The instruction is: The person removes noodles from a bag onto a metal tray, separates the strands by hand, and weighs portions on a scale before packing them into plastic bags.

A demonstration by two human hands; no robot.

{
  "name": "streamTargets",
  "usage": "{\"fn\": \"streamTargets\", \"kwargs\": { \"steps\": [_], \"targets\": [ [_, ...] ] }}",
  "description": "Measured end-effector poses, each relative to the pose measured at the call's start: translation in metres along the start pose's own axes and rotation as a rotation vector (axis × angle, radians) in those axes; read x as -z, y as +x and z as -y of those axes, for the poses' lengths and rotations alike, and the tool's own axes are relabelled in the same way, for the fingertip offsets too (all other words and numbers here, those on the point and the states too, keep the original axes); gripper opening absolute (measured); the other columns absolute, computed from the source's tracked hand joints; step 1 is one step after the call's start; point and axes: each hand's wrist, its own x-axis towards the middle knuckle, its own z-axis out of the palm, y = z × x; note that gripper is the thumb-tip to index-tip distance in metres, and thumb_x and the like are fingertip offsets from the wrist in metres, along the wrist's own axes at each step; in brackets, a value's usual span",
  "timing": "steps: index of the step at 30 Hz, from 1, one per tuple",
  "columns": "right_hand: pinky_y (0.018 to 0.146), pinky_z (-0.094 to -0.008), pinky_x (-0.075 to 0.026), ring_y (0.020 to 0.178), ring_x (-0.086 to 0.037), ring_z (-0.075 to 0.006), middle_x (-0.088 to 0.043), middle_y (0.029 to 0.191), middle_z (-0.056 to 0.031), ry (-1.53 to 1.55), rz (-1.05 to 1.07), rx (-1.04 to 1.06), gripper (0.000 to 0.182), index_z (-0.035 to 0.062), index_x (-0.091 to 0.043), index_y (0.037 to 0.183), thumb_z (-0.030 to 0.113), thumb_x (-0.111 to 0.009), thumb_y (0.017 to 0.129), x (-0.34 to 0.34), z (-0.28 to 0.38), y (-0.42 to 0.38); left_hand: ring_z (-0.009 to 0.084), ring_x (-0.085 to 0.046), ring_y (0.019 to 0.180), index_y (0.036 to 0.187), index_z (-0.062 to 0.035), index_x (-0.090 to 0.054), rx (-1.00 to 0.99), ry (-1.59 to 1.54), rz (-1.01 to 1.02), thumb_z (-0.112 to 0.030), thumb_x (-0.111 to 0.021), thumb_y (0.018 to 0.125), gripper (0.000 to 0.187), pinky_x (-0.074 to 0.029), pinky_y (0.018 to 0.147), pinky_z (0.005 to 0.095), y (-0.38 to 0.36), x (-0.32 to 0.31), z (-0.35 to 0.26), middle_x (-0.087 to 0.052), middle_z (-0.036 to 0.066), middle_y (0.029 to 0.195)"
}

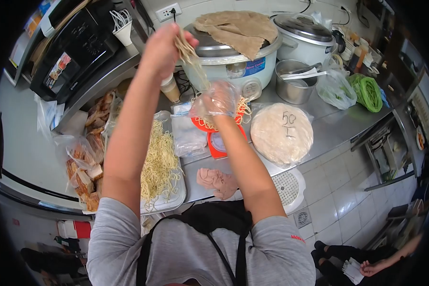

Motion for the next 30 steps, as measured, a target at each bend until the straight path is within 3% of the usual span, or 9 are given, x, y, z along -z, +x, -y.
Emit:
{"fn": "streamTargets", "kwargs": {
  "steps": [3,4,6,10,13,16,20,27,30],
  "targets": [
    [0.081,-0.0413,-0.037,0.086,-0.050,-0.0344,-0.055,0.086,-0.0186,-0.041,0.087,-0.046,0.025,0.0038,-0.059,0.078,0.019,-0.056,0.058,0.008,0.006,-0.002,0.0166,-0.042,0.053,0.070,-0.0021,-0.043,-0.102,-0.190,0.011,-0.015,-0.039,0.084,0.019,-0.039,0.051,0.0299,0.030,0.033,-0.042,-0.044,0.007,0.064],
    [0.080,-0.0412,-0.038,0.084,-0.051,-0.0344,-0.056,0.084,-0.0186,-0.065,0.117,-0.062,0.024,0.0037,-0.059,0.076,0.019,-0.056,0.058,0.013,0.011,-0.002,0.0107,-0.036,0.041,0.061,-0.0102,-0.043,-0.187,-0.251,-0.266,-0.021,-0.040,0.085,0.027,-0.031,0.037,0.0227,0.010,0.010,-0.072,-0.039,0.000,0.050],
    [0.079,-0.0412,-0.039,0.082,-0.052,-0.0342,-0.057,0.080,-0.0181,-0.116,0.152,0.021,0.022,0.0037,-0.060,0.075,0.019,-0.057,0.059,0.019,0.013,-0.002,0.0159,-0.041,0.043,0.065,-0.0085,-0.045,-0.349,-0.260,-0.121,-0.030,-0.041,0.085,0.030,-0.035,0.041,0.0261,0.028,0.057,-0.108,-0.042,0.003,0.051],
    [0.077,-0.0414,-0.041,0.080,-0.053,-0.0333,-0.059,0.078,-0.0168,-0.195,0.153,0.119,0.020,0.0042,-0.061,0.073,0.021,-0.058,0.063,0.013,0.007,-0.005,0.0343,-0.035,0.112,0.113,0.0099,-0.035,-0.534,0.085,-0.664,-0.015,-0.035,0.082,0.040,-0.031,0.094,0.0432,0.008,0.135,-0.200,-0.035,0.025,0.120],
    [0.075,-0.0409,-0.042,0.081,-0.055,-0.0324,-0.060,0.080,-0.0170,-0.251,0.279,0.051,0.021,0.0042,-0.062,0.075,0.023,-0.058,0.065,0.015,0.011,-0.001,0.0322,-0.020,0.112,0.113,0.0077,-0.029,-0.541,0.491,-0.403,-0.022,-0.036,0.083,0.043,-0.015,0.093,0.0462,-0.015,0.299,-0.247,-0.021,0.020,0.122],
    [0.076,-0.0407,-0.042,0.085,-0.054,-0.0318,-0.058,0.090,-0.0175,-0.373,0.654,-0.052,0.030,0.0086,-0.059,0.091,0.028,-0.054,0.069,0.014,0.010,0.018,0.0193,-0.039,0.074,0.089,0.0005,-0.045,-0.343,0.234,-0.195,-0.018,-0.037,0.086,0.021,-0.032,0.066,0.0308,-0.059,0.377,-0.247,-0.043,0.010,0.084],
    [0.075,-0.0396,-0.042,0.085,-0.055,-0.0315,-0.057,0.093,-0.0177,-0.342,0.809,0.114,0.029,0.0081,-0.059,0.091,0.028,-0.048,0.073,0.030,0.028,0.032,0.0094,-0.048,0.057,0.081,-0.0090,-0.052,0.086,0.458,-0.441,-0.031,-0.046,0.085,0.023,-0.040,0.052,0.0212,-0.118,0.320,-0.122,-0.051,0.001,0.069],
    [0.075,-0.0342,-0.043,0.083,-0.056,-0.0262,-0.059,0.089,-0.0137,-0.243,0.684,0.181,0.034,0.0084,-0.056,0.096,0.032,-0.052,0.073,0.056,0.054,0.047,0.0157,-0.052,0.051,0.074,-0.0049,-0.056,0.736,1.014,-0.055,-0.023,-0.054,0.074,0.019,-0.043,0.053,0.0299,-0.225,0.364,0.152,-0.054,0.005,0.054],
    [0.075,-0.0307,-0.043,0.083,-0.056,-0.0208,-0.059,0.089,-0.0093,-0.086,0.614,0.134,0.035,0.0087,-0.055,0.099,0.030,-0.058,0.071,0.088,0.067,0.049,0.0239,-0.054,0.062,0.078,-0.0016,-0.056,0.857,1.450,0.105,-0.028,-0.058,0.071,0.027,-0.043,0.059,0.0347,-0.232,0.321,0.150,-0.058,0.012,0.068]
  ]
}}
